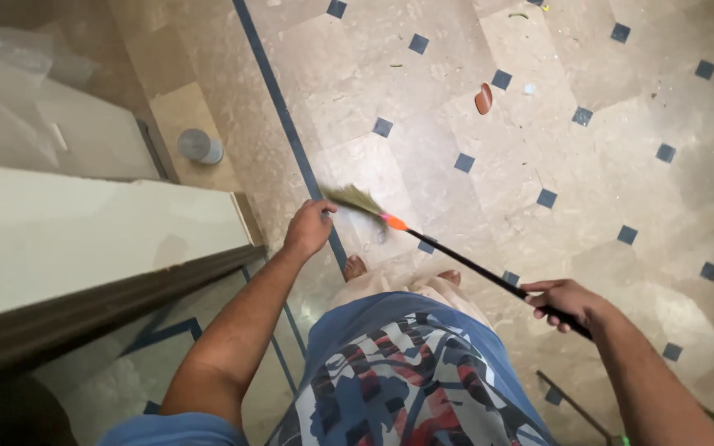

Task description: The recorder uses a broom to sweep dust and debris from the floor across several rooms.

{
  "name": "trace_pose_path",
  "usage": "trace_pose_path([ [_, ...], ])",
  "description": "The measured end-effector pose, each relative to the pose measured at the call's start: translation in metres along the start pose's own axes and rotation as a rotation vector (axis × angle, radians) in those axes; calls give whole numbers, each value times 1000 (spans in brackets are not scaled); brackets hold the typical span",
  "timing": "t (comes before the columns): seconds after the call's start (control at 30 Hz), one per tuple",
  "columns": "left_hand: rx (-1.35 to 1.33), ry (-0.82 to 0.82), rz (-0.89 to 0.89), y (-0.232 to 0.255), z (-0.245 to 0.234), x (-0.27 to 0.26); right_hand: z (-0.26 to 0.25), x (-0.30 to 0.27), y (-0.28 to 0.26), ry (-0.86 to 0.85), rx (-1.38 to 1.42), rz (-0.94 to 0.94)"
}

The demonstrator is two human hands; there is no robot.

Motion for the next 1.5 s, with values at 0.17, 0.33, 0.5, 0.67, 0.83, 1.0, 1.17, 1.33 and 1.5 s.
trace_pose_path([
  [0.17,-14,-25,-3,12,6,11,-78,119,7,359,-266,-23],
  [0.33,-25,-136,57,60,45,10,-29,-9,-60,504,-312,-124],
  [0.5,-52,-406,-66,107,90,13,-57,-62,19,468,93,-228],
  [0.67,102,-367,161,158,136,44,-110,-74,130,530,501,-272],
  [0.83,178,-428,187,222,176,76,-180,-15,259,533,763,-198],
  [1.0,214,-539,285,299,211,91,-208,76,366,542,1071,-50],
  [1.17,306,-761,350,343,223,116,-193,242,367,276,1158,19],
  [1.33,376,-892,466,355,219,179,-53,256,163,309,1205,-120],
  [1.5,359,-968,551,360,176,263,-2,172,-130,228,1263,-313],
])
Point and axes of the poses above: each hand's wrist, its own x-axis towards the middle knuckle, its own z-axis out of the palm, y = z × x, the point moved 8 cm from there along x, towards the middle knuckle, and after that the axes turned 11 degrees about -y, right-handed, at the moved point
